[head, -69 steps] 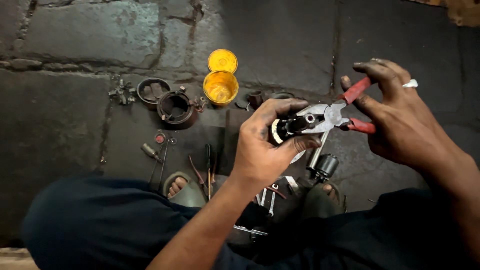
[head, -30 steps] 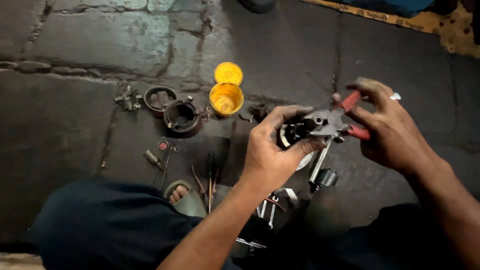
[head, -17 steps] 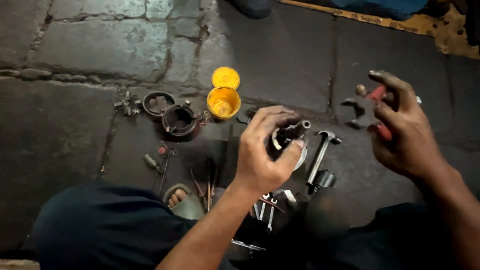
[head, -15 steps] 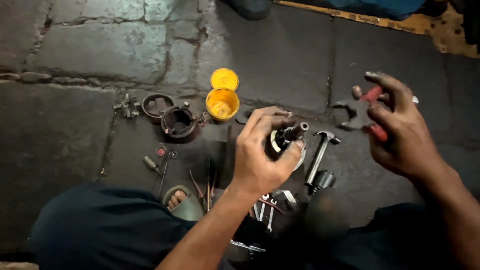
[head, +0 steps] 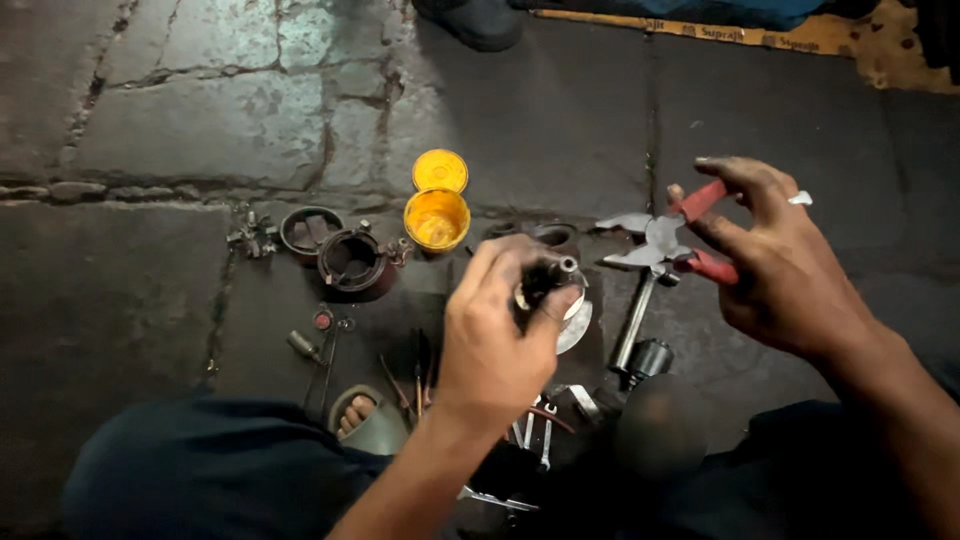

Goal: The person manipulates a mechanical component on a metal stand, using pliers to remove a small clip and a hammer with a metal rod to tap parts into place on a shaft.

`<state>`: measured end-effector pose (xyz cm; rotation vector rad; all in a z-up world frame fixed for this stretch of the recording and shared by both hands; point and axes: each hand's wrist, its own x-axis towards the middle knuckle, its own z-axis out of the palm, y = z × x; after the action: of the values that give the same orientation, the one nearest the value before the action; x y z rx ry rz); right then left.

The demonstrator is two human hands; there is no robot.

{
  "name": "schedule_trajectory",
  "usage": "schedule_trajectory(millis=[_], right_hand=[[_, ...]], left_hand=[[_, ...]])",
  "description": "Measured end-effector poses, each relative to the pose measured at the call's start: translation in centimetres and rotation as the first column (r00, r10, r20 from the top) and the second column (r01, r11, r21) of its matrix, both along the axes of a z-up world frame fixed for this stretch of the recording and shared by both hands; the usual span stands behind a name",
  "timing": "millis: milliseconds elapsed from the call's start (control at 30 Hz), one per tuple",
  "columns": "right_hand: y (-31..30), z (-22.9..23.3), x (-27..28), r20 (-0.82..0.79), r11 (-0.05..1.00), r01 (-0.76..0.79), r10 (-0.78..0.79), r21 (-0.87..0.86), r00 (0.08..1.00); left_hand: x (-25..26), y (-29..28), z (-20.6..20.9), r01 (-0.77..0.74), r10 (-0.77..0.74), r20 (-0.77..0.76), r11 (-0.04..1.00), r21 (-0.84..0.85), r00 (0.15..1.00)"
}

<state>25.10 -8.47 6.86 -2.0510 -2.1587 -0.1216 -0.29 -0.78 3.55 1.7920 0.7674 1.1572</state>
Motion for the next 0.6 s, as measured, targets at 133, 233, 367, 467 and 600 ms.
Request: schedule_trajectory(millis=[133,233,367,467,600], right_hand=[[0.0,-0.1,-0.1,0.12,0.998,0.037,-0.031,-0.051,0.992],[0.2,-0.5,-0.1,0.26,0.982,0.109,-0.067,-0.151,0.963],[0.3,-1.0,-0.4,0.237,0.992,0.058,-0.029,-0.114,0.971],[0.5,-1.0,-1.1,0.177,0.982,0.08,-0.049,-0.173,0.983],[0.8,-1.4,-1.7,0.252,0.992,-0.006,0.038,-0.126,0.967]], left_hand=[[-1.5,1.0,1.3,0.006,-0.028,-0.166,0.991,-0.133,0.986],[-2.4,1.2,1.7,-0.01,-0.033,-0.243,0.985,-0.17,0.969],[-3.0,1.7,1.4,-0.121,0.048,-0.338,0.972,-0.199,0.94],[-3.9,2.6,0.9,-0.168,0.095,-0.348,0.968,-0.186,0.933],[-4.8,3.1,0.9,-0.176,0.05,-0.346,0.923,-0.343,0.937]])
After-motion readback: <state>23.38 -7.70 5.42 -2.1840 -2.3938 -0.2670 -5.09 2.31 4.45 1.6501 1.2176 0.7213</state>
